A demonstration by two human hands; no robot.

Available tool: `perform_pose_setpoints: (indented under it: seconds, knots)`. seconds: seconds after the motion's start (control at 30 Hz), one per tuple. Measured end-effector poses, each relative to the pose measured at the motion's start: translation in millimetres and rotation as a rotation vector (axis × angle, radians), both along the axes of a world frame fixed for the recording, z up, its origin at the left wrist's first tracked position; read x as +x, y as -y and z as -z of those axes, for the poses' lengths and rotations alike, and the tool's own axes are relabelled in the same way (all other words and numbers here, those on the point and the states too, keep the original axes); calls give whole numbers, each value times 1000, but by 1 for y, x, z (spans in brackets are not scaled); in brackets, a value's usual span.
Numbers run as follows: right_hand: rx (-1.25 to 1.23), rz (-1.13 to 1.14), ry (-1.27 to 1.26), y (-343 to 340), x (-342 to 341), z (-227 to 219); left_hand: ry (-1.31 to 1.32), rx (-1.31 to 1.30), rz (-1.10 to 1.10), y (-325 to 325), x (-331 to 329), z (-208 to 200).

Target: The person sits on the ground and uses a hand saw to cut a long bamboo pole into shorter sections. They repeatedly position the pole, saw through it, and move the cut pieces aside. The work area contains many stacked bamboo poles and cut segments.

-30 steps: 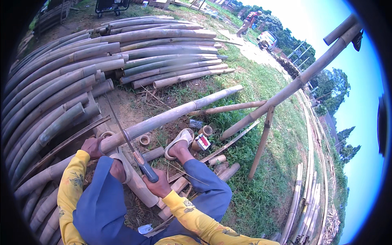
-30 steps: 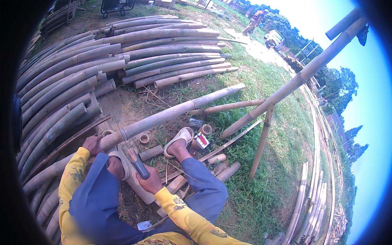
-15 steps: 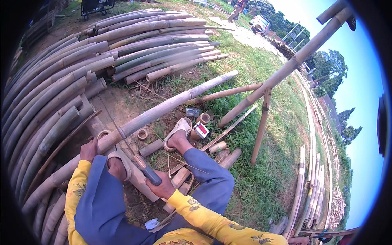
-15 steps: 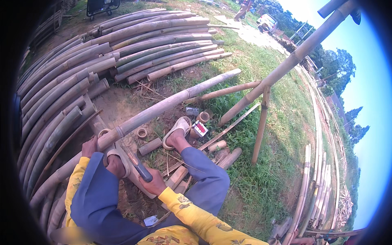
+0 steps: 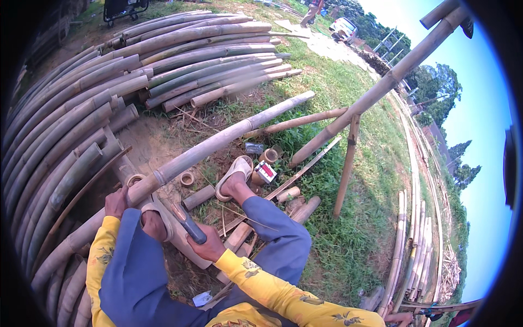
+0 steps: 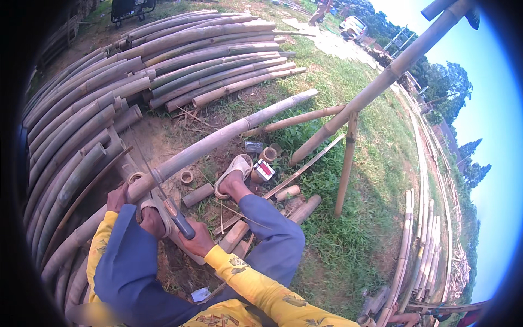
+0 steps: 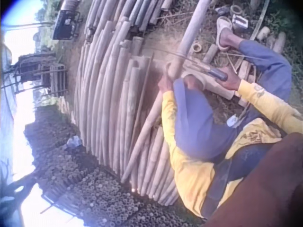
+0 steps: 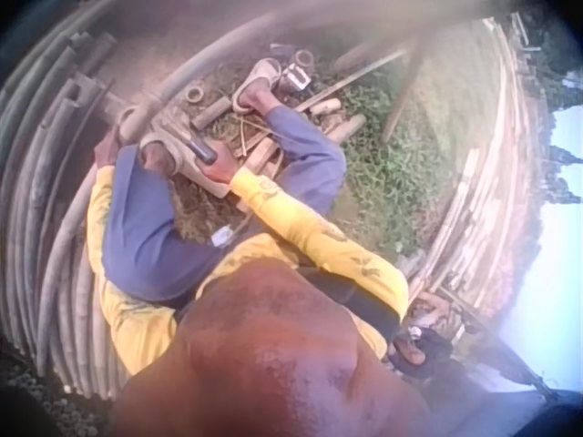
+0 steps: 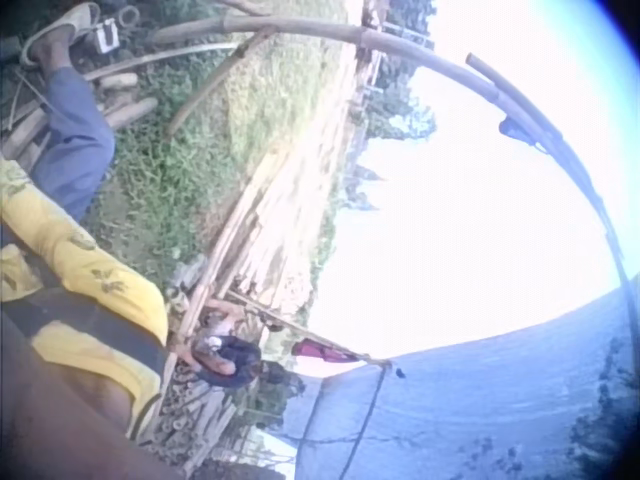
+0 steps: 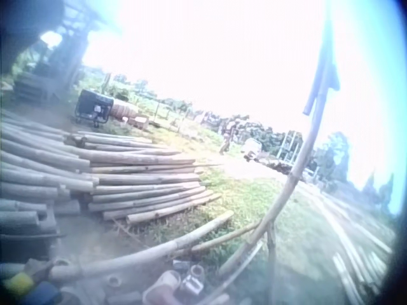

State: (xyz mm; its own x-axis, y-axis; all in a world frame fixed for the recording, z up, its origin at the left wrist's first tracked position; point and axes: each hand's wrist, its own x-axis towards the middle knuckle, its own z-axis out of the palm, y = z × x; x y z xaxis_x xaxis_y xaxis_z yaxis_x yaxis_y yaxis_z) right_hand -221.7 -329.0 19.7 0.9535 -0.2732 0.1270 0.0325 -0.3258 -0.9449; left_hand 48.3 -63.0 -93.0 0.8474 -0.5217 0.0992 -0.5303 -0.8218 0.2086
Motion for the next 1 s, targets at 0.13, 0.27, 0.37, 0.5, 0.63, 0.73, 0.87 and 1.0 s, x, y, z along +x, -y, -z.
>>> perform_pose_setpoints:
  seconds: [0.13, 0.27, 0.37, 0.5, 0.63, 0.73, 0.87, 1.0]
  knots:
    - [106, -42, -178, 6, -116, -36, 11, 28, -22, 0, -22, -48]
    - [79, 7, -199, 3, -98, -62, -10, 17, -45, -13, -10, -35]
    - [-18, -27, -76, 5, -1, -29, 34, -38, 9, -4, -3, -14]
    - [-21, -13, -15, 6, 11, -10, -41, 41, 7, 8, 0, -7]
    - [39, -38, -85, 4, -102, -32, -36, 44, -54, -5, -26, -52]
    - [12, -56, -237, 13, -123, -55, -46, 27, -40, -3, -25, -46]
    - [-49, -69, -139, 8, -22, -46, -79, 47, -8, 2, -14, -45]
    - [-25, -9, 9, 7, 7, -19, -91, 48, 20, 4, -6, -40]
